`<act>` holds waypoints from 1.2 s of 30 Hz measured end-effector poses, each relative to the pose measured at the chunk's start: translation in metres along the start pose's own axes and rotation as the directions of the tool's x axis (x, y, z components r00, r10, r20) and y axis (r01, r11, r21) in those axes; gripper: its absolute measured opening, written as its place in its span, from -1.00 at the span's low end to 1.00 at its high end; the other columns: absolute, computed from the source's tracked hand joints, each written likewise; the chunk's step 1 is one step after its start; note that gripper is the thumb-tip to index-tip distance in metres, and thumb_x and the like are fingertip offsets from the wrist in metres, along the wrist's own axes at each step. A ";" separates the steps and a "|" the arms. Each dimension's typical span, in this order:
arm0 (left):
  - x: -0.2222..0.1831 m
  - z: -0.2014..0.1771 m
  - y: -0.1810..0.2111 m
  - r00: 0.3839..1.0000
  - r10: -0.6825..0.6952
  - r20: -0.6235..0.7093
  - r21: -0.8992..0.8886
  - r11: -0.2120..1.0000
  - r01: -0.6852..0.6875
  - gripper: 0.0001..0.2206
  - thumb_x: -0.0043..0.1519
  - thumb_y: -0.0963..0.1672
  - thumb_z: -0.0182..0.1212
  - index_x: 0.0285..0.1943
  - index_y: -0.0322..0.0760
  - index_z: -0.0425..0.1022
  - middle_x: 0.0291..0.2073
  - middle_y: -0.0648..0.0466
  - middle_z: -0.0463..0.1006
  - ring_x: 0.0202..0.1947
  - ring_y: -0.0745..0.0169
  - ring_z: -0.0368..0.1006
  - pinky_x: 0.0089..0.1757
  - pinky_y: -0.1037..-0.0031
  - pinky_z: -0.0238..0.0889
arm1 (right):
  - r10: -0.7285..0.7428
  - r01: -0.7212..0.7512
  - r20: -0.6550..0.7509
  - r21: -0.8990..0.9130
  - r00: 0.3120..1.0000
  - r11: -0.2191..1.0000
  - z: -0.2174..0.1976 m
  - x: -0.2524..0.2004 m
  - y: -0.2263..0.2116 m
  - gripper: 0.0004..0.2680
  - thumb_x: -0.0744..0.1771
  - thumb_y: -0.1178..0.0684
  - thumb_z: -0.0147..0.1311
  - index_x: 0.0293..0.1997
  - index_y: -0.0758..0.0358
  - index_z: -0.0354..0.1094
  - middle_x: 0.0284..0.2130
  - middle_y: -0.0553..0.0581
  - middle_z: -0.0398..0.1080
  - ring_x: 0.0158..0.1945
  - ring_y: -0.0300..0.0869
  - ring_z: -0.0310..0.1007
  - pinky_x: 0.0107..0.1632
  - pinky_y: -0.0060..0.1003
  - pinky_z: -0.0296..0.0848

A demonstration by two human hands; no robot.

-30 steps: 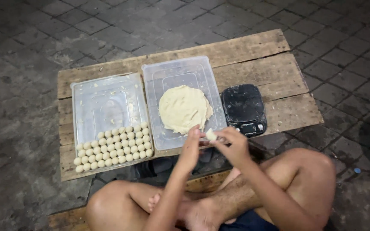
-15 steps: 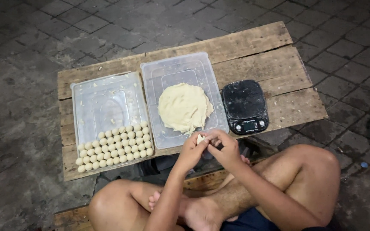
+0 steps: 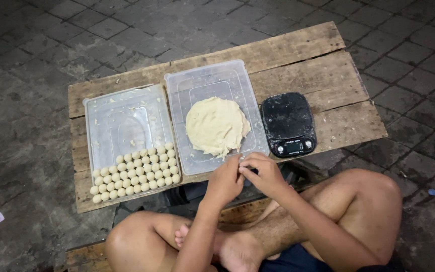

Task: Portioning a large mass of dough into small pieces, weighing them on a digital scale, and rolling them into uniform balls.

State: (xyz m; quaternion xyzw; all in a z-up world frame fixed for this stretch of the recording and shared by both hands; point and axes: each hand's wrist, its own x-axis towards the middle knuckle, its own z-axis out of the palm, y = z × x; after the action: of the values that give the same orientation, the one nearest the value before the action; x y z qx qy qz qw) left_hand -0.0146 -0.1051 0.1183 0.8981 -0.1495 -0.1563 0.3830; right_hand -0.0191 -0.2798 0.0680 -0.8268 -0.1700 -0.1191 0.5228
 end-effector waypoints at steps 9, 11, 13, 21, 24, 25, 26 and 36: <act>0.011 0.027 -0.028 0.990 0.056 -0.130 0.146 0.989 -0.036 -0.85 0.22 -0.10 0.18 -0.15 -0.26 0.45 -0.37 -0.24 0.50 -0.33 -0.50 0.52 -0.32 -0.09 0.39 | 0.143 -0.149 0.096 0.067 0.985 0.986 -0.009 0.003 -0.004 -0.92 0.25 0.13 0.34 -0.26 0.24 0.59 -0.37 0.12 0.57 -0.31 -0.07 0.59 -0.21 -0.19 0.54; 0.012 0.030 -0.031 0.985 0.104 -0.138 0.205 0.976 -0.074 -0.76 0.34 -0.04 0.07 -0.30 -0.26 0.43 -0.46 -0.14 0.45 -0.44 -0.42 0.52 -0.45 -0.01 0.39 | 0.207 -0.211 0.092 0.034 0.974 0.977 -0.008 0.004 -0.005 -0.97 0.28 0.15 0.29 -0.31 0.24 0.58 -0.39 0.12 0.56 -0.33 -0.09 0.57 -0.22 -0.22 0.53; 0.014 0.028 -0.031 0.985 0.124 -0.116 0.246 0.965 -0.092 -0.85 0.24 -0.10 0.17 -0.29 -0.28 0.44 -0.45 -0.14 0.47 -0.44 -0.41 0.53 -0.45 0.00 0.41 | 0.250 -0.263 0.101 0.145 0.963 0.954 -0.010 -0.001 0.015 -0.95 0.28 0.14 0.28 -0.34 0.27 0.57 -0.38 0.16 0.57 -0.30 -0.10 0.55 -0.17 -0.21 0.50; 0.013 0.002 -0.021 0.969 -0.219 -0.115 -0.127 0.971 0.204 -0.69 0.21 0.07 0.24 -0.11 -0.17 0.46 -0.36 -0.19 0.54 -0.17 -0.38 0.54 -0.15 -0.04 0.37 | 0.429 -0.342 -0.084 0.475 0.899 0.811 -0.093 0.000 0.034 -0.93 0.38 0.14 0.12 -0.21 0.31 0.47 -0.18 0.14 0.51 -0.13 -0.26 0.45 -0.09 -0.43 0.40; 0.031 -0.011 0.009 0.970 -0.137 -0.201 -0.251 0.964 0.084 -0.77 0.34 -0.04 -0.01 -0.13 -0.23 0.48 -0.33 -0.26 0.53 -0.13 -0.39 0.51 -0.07 0.03 0.36 | 0.438 -0.402 -0.047 0.320 0.898 0.858 -0.094 -0.013 0.030 -0.89 0.39 0.11 0.08 -0.11 0.31 0.48 -0.22 0.14 0.50 -0.10 -0.19 0.44 -0.03 -0.31 0.45; 0.041 -0.010 0.019 0.970 -0.051 -0.236 -0.183 0.983 0.007 -0.78 0.37 -0.08 -0.03 -0.06 -0.25 0.49 -0.29 -0.20 0.52 -0.10 -0.32 0.51 -0.05 0.09 0.37 | 0.377 -0.378 0.028 0.087 0.926 0.922 -0.086 -0.017 0.026 -0.89 0.36 0.05 0.14 -0.18 0.25 0.51 -0.30 0.20 0.52 -0.15 0.00 0.50 -0.09 -0.16 0.48; 0.048 -0.008 0.029 0.965 0.032 -0.261 -0.112 0.992 -0.063 -0.78 0.39 -0.12 -0.05 0.01 -0.27 0.50 -0.24 -0.14 0.51 -0.07 -0.24 0.50 -0.02 0.14 0.37 | 0.337 -0.319 0.122 -0.143 0.934 0.937 -0.077 -0.023 0.021 -0.89 0.32 0.00 0.20 -0.26 0.18 0.54 -0.38 0.26 0.53 -0.20 0.19 0.56 -0.16 -0.01 0.51; 0.195 0.120 0.017 0.714 0.642 -0.280 0.631 0.683 -0.367 -0.89 0.26 0.01 0.23 -0.14 0.06 0.51 -0.32 0.20 0.57 -0.18 0.16 0.54 -0.27 0.37 0.29 | 0.895 -0.730 0.313 -0.522 0.319 0.442 0.003 0.024 -0.031 -0.63 0.27 0.12 0.09 0.20 0.42 0.41 0.11 0.45 0.44 0.24 0.29 0.41 0.22 0.20 0.43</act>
State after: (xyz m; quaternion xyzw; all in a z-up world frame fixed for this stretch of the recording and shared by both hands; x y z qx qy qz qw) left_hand 0.1119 -0.2690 0.0192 0.8954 -0.3368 0.2357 0.1713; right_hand -0.0094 -0.2607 0.1015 -0.8566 0.1512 0.3833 0.3106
